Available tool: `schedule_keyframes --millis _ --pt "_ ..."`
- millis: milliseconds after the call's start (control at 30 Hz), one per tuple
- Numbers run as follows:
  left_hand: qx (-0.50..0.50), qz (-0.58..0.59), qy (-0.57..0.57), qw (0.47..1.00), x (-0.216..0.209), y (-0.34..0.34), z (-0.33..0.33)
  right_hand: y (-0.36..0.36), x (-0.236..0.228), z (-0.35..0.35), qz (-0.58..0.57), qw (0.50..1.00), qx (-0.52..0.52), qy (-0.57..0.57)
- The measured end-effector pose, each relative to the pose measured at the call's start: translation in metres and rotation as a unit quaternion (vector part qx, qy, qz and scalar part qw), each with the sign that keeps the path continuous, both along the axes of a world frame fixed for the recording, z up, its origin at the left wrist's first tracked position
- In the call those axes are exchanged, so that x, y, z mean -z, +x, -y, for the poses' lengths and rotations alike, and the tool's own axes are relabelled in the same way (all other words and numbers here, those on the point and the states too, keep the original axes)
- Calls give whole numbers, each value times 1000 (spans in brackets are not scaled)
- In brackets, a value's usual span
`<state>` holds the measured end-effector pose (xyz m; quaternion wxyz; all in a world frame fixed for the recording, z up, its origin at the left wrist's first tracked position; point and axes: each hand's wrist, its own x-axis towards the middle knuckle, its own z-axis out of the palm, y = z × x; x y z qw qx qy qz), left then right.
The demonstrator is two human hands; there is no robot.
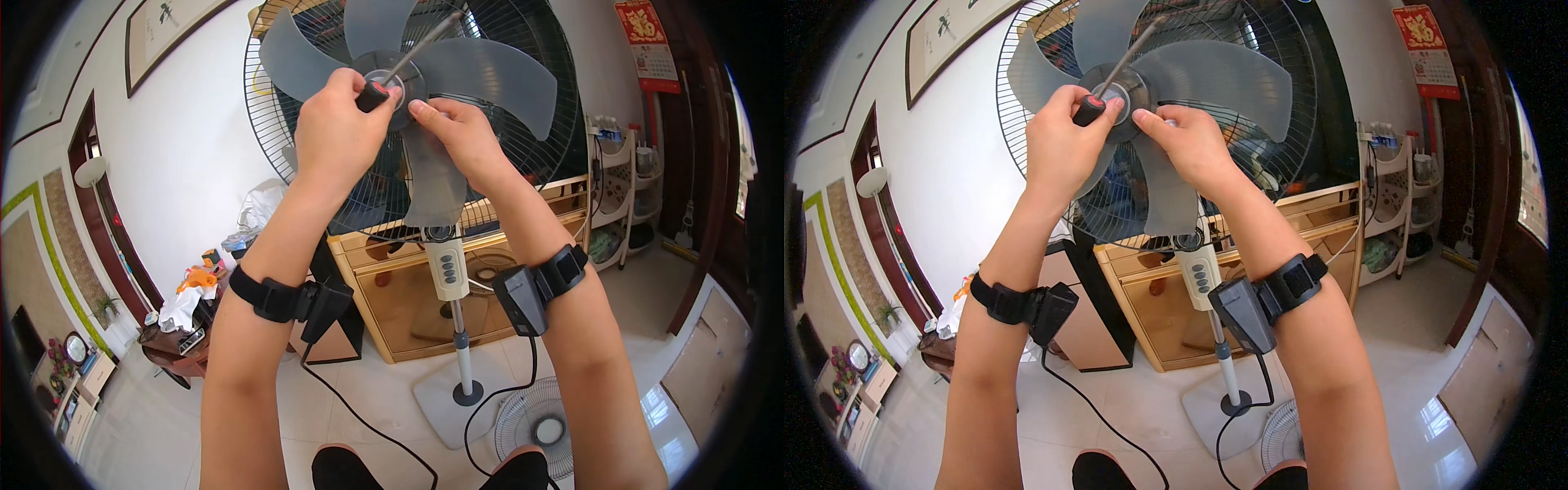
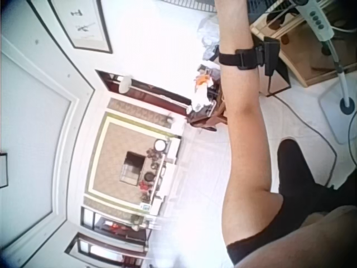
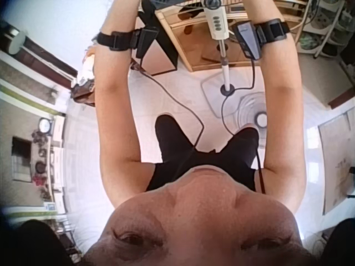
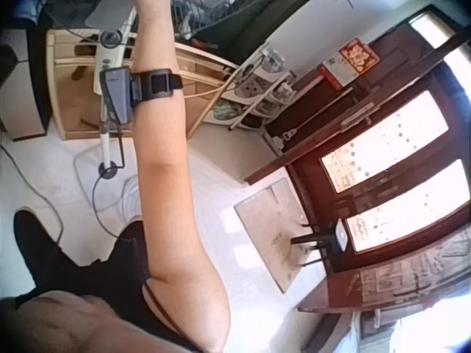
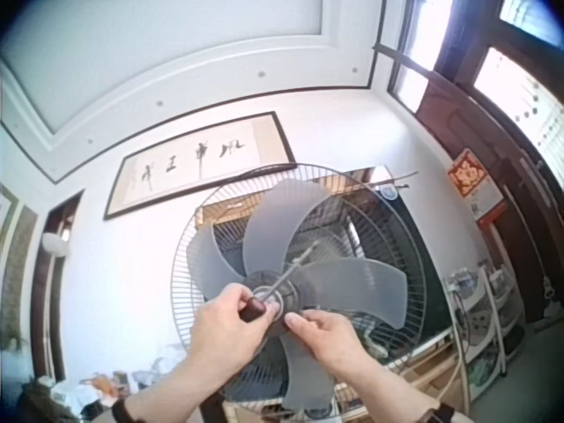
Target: The recorder disassembles an electric pedestal fan by removing the front grill, blades, and rear grill components using a screwdriver.
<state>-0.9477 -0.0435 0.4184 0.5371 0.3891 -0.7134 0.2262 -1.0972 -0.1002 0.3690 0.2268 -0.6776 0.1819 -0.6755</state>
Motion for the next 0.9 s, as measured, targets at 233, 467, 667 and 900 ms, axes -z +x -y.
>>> schedule_keyframes --millis 233,467,667,900 --pt "15 36 -225 974 9 0 0 1 -1 -2 1 1000 -3 4" --pt "-5 118 -199 973 10 6 12 2 -1 3 5 1000 -10 -5" --pt "-17 16 -165 986 11 -2 2 -1 0 2 10 1000 -7 -2" --pt "-8 135 -219 966 12 1 4 1 1 3 10 1000 1 4"
